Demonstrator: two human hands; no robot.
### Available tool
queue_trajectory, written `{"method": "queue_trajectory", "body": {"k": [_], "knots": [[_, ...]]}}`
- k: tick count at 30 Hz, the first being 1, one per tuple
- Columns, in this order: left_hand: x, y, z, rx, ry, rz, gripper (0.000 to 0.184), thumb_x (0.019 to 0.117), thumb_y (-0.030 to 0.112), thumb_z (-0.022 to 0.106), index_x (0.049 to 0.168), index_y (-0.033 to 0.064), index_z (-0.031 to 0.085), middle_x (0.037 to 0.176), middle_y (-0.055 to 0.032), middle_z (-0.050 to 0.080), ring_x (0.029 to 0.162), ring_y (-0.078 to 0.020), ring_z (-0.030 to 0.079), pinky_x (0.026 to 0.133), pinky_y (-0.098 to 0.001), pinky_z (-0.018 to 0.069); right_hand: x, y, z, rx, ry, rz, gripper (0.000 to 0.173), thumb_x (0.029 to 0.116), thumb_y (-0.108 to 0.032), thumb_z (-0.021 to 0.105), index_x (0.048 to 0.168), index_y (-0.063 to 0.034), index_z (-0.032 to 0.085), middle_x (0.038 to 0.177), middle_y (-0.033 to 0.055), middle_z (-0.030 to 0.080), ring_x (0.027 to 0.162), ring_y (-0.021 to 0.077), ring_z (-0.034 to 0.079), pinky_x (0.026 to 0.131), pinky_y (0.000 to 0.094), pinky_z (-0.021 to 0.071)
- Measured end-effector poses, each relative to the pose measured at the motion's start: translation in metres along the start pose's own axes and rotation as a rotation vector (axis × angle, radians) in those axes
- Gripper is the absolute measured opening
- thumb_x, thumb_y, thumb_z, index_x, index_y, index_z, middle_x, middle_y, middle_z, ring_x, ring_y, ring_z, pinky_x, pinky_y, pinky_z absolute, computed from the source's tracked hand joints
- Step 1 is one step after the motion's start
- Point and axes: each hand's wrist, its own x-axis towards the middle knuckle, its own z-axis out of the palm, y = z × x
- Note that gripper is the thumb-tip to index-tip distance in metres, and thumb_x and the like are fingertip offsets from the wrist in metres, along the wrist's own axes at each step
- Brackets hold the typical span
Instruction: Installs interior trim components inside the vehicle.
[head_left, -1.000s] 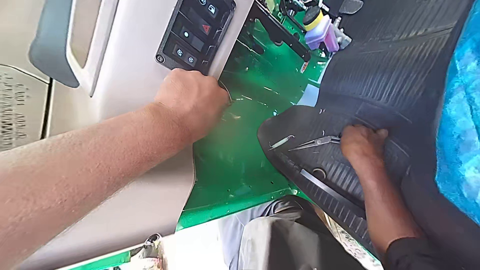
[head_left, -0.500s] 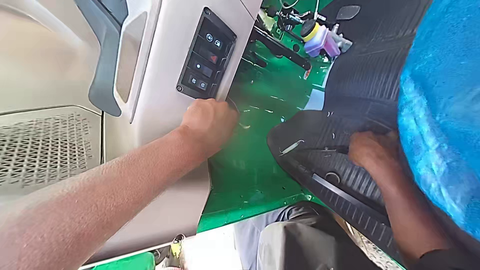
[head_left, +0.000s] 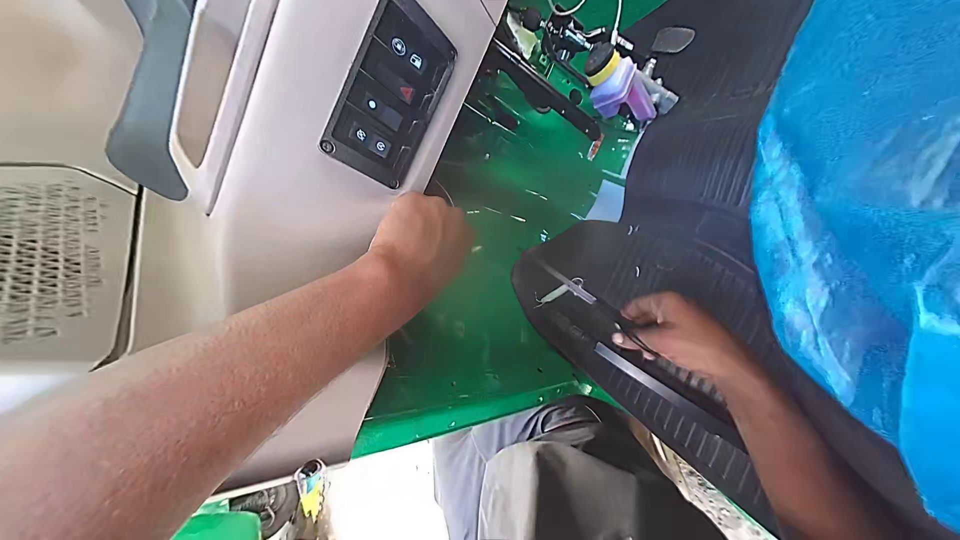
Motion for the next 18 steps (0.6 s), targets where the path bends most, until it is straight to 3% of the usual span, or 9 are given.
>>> {"method": "queue_trajectory", "body": {"k": [1, 3, 5, 9, 12, 16, 18], "knots": [[0.005, -0.009, 0.029, 0.042, -0.098, 0.002, 0.025, 0.0903, -0.014, 0.05, 0.076, 0.0001, 0.064, 0.071, -0.0189, 0.059, 0.067, -0.0405, 0.063, 0.056, -0.053, 0.0476, 0.005, 0.001, 0.002, 0.191, -0.007, -0.052, 0.016, 0.0849, -0.006, 0.081, 0.093, -0.0004, 0.068, 0.069, 0.0051, 0.066, 0.051, 0.0102, 0.059, 0.048, 0.024, 0.0511], [0.02, -0.01, 0.047, 0.089, -0.466, -0.065, 0.01, 0.0915, -0.008, 0.057, 0.086, -0.0017, 0.063, 0.08, -0.0206, 0.06, 0.076, -0.0415, 0.065, 0.056, -0.0525, 0.0494, 0.005, -0.002, 0.011, 0.443, -0.044, -0.093, 0.018, 0.0814, -0.009, 0.083, 0.084, -0.0036, 0.066, 0.065, 0.0036, 0.064, 0.047, 0.0074, 0.055, 0.043, 0.0201, 0.0477], [0.027, -0.005, 0.048, 0.074, -0.583, -0.156, 0.007, 0.0909, -0.007, 0.058, 0.086, -0.0031, 0.062, 0.082, -0.0224, 0.061, 0.078, -0.0422, 0.065, 0.056, -0.0525, 0.0491, 0.004, -0.006, 0.024, 0.555, -0.071, -0.122, 0.022, 0.0805, -0.015, 0.084, 0.08, -0.0057, 0.064, 0.063, 0.0034, 0.062, 0.044, 0.007, 0.054, 0.04, 0.0194, 0.0466], [0.027, 0.002, 0.048, 0.021, -0.524, -0.338, 0.006, 0.0912, -0.01, 0.055, 0.088, -0.0081, 0.059, 0.086, -0.0273, 0.06, 0.081, -0.0466, 0.066, 0.055, -0.0552, 0.05, 0.008, -0.007, 0.061, 0.697, -0.154, -0.199, 0.022, 0.0836, -0.021, 0.082, 0.081, -0.0071, 0.065, 0.063, 0.0013, 0.059, 0.046, 0.006, 0.054, 0.042, 0.0195, 0.0474], [0.019, 0.019, 0.049, -0.118, -0.557, -0.508, 0.014, 0.0952, -0.006, 0.055, 0.106, -0.0153, 0.055, 0.102, -0.0328, 0.061, 0.094, -0.0502, 0.067, 0.067, -0.06, 0.0545, 0.009, 0.0, 0.077, 0.769, -0.236, -0.209, 0.024, 0.0864, -0.021, 0.081, 0.079, -0.0067, 0.063, 0.062, 0.0014, 0.059, 0.047, 0.0063, 0.055, 0.044, 0.0197, 0.0485], [0.015, 0.013, 0.056, -0.241, -0.55, -0.667, 0.012, 0.0931, 0.005, 0.063, 0.097, -0.0059, 0.064, 0.103, -0.0312, 0.065, 0.098, -0.0508, 0.067, 0.07, -0.0649, 0.0542, 0.009, 0.012, 0.08, 0.791, -0.268, -0.159, 0.028, 0.0879, -0.019, 0.08, 0.075, -0.0054, 0.059, 0.062, 0.0027, 0.058, 0.047, 0.0066, 0.054, 0.044, 0.0191, 0.0483], [0.023, 0.012, 0.093, -0.198, -0.43, -0.762, 0.011, 0.0906, 0.007, 0.066, 0.094, -0.004, 0.065, 0.1, -0.0303, 0.065, 0.095, -0.0506, 0.067, 0.066, -0.0664, 0.0535, 0.011, 0.02, 0.083, 0.807, -0.275, -0.152, 0.024, 0.0923, -0.02, 0.076, 0.08, -0.0048, 0.062, 0.064, 0.0029, 0.057, 0.049, 0.0067, 0.054, 0.045, 0.0192, 0.0486]]}}
